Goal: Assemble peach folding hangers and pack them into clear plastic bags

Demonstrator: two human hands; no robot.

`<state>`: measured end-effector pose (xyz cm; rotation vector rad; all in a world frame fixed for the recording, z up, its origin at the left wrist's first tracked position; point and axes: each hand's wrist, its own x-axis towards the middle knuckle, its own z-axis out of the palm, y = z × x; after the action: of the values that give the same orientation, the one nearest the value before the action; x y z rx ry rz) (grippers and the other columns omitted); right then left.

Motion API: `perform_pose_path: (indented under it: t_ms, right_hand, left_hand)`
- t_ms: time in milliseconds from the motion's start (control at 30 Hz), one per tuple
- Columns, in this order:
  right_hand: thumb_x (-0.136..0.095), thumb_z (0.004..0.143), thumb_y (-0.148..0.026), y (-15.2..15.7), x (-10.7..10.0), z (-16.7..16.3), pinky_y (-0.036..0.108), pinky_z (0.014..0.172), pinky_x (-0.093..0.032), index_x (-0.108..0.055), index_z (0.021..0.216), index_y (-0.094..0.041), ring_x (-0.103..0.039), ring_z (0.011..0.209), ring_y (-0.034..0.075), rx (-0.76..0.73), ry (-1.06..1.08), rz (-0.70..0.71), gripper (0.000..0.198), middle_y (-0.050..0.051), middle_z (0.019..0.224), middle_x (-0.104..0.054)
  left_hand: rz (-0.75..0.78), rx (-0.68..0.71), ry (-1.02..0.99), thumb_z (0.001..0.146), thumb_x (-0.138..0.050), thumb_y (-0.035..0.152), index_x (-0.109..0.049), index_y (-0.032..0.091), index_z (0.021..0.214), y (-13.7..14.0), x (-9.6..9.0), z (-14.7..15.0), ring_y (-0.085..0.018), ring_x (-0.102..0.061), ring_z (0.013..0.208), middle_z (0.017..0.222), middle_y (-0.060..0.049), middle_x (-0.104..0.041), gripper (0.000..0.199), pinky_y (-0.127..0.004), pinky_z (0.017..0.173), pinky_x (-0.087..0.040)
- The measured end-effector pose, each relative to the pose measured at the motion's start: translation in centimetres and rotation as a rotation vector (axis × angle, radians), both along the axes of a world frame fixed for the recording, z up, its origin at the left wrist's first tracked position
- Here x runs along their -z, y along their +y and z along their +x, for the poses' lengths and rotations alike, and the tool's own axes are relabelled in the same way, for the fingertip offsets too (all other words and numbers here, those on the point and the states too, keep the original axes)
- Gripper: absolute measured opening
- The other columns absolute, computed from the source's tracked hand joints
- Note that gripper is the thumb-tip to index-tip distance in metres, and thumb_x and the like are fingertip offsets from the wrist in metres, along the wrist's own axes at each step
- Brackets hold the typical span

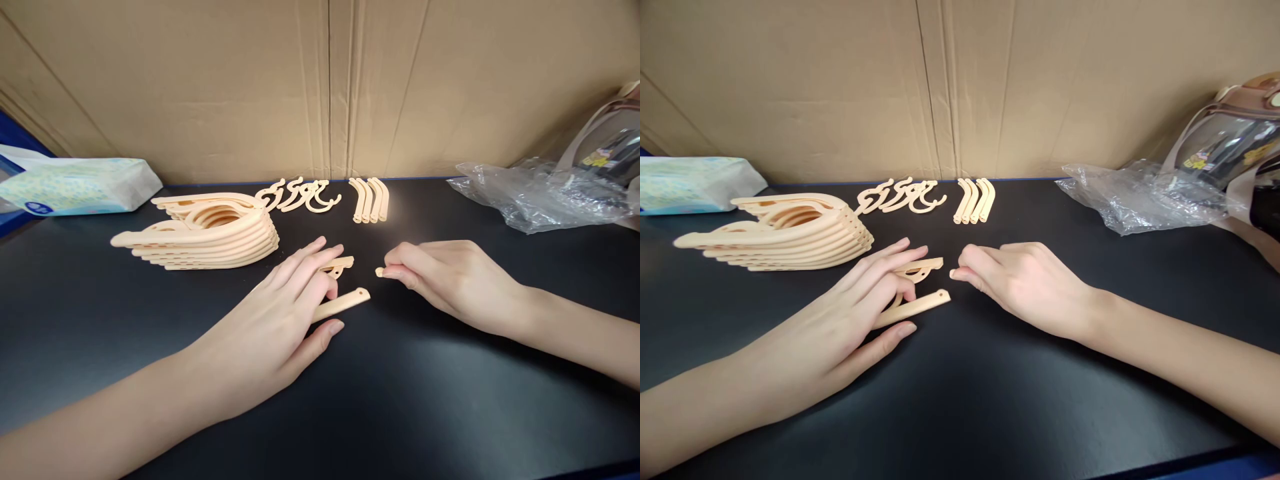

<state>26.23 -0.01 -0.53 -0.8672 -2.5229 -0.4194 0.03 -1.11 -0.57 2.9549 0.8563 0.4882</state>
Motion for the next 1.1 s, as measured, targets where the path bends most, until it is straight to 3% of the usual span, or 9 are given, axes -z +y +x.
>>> perform_pose_path:
  t_ms: [100,233,400,533,800,900,1100]
  right_hand:
    - [-0.038,0.107,-0.031,-0.4,0.0,0.0,0.025,0.043,-0.027,-0.05,0.087,-0.021,-0.041,0.041,0.01,0.036,0.049,-0.083,0.025,-0.007,0.057,-0.051]
    - [-0.043,0.103,-0.024,-0.6,0.0,-0.1,0.024,0.052,-0.038,-0.051,0.097,-0.019,-0.056,0.052,0.011,0.003,0.101,-0.202,0.012,-0.003,0.07,-0.063]
    - [-0.04,0.104,-0.024,-0.6,-0.3,-0.3,0.024,0.062,-0.043,-0.061,0.099,-0.017,-0.058,0.065,0.012,-0.078,0.104,-0.366,0.023,0.002,0.08,-0.061]
    - [-0.043,0.104,-0.026,-0.8,-0.4,-0.3,0.024,0.063,-0.046,-0.066,0.111,-0.018,-0.061,0.069,0.012,-0.104,0.164,-0.508,0.026,0.004,0.088,-0.064]
    - [-0.043,0.104,-0.025,-1.3,-1.0,-0.7,0.022,0.061,-0.042,-0.06,0.09,-0.019,-0.055,0.064,0.009,-0.107,0.26,-0.669,0.022,-0.001,0.079,-0.062]
    - [-0.043,0.104,-0.026,-1.2,-1.2,-0.8,0.022,0.058,-0.039,-0.061,0.093,-0.019,-0.051,0.059,0.009,-0.108,0.286,-0.745,0.021,-0.003,0.073,-0.06]
    - [-0.053,0.101,-0.035,-1.3,-1.3,-1.0,0.021,0.052,-0.033,-0.056,0.083,-0.02,-0.041,0.054,0.008,-0.113,0.288,-0.834,0.023,-0.007,0.064,-0.045]
  left_hand:
    - [0.039,0.022,0.01,0.101,-0.044,0.017,-0.055,0.015,0.102,0.0,-0.1,0.2,-0.027,-0.027,0.15,0.147,-0.016,-0.049,0.011,-0.048,0.121,-0.033]
    - [0.052,0.036,-0.016,0.101,-0.044,0.017,-0.055,0.014,0.1,0.0,0.0,0.2,-0.027,-0.031,0.148,0.144,-0.017,-0.052,0.011,-0.048,0.122,-0.031]
    - [-0.021,0.018,-0.057,0.102,-0.041,0.019,-0.052,0.018,0.094,-0.2,0.1,0.2,-0.025,-0.034,0.147,0.143,-0.013,-0.054,0.013,-0.049,0.122,-0.031]
    - [-0.068,0.007,-0.075,0.103,-0.038,0.02,-0.046,0.02,0.092,-0.2,0.2,0.1,-0.024,-0.035,0.146,0.144,-0.013,-0.053,0.013,-0.052,0.121,-0.032]
    - [-0.101,0.026,-0.038,0.105,-0.037,0.022,-0.038,0.022,0.093,-0.1,0.1,0.1,-0.02,-0.031,0.148,0.145,-0.016,-0.048,0.012,-0.05,0.121,-0.032]
    - [-0.098,0.021,-0.037,0.105,-0.036,0.022,-0.037,0.022,0.093,-0.2,0.1,0.2,-0.02,-0.029,0.15,0.147,-0.017,-0.045,0.012,-0.05,0.122,-0.032]
    - [-0.092,0.026,-0.09,0.105,-0.035,0.02,-0.037,0.022,0.095,0.0,0.2,0.4,-0.02,-0.026,0.151,0.152,-0.016,-0.04,0.011,-0.047,0.124,-0.03]
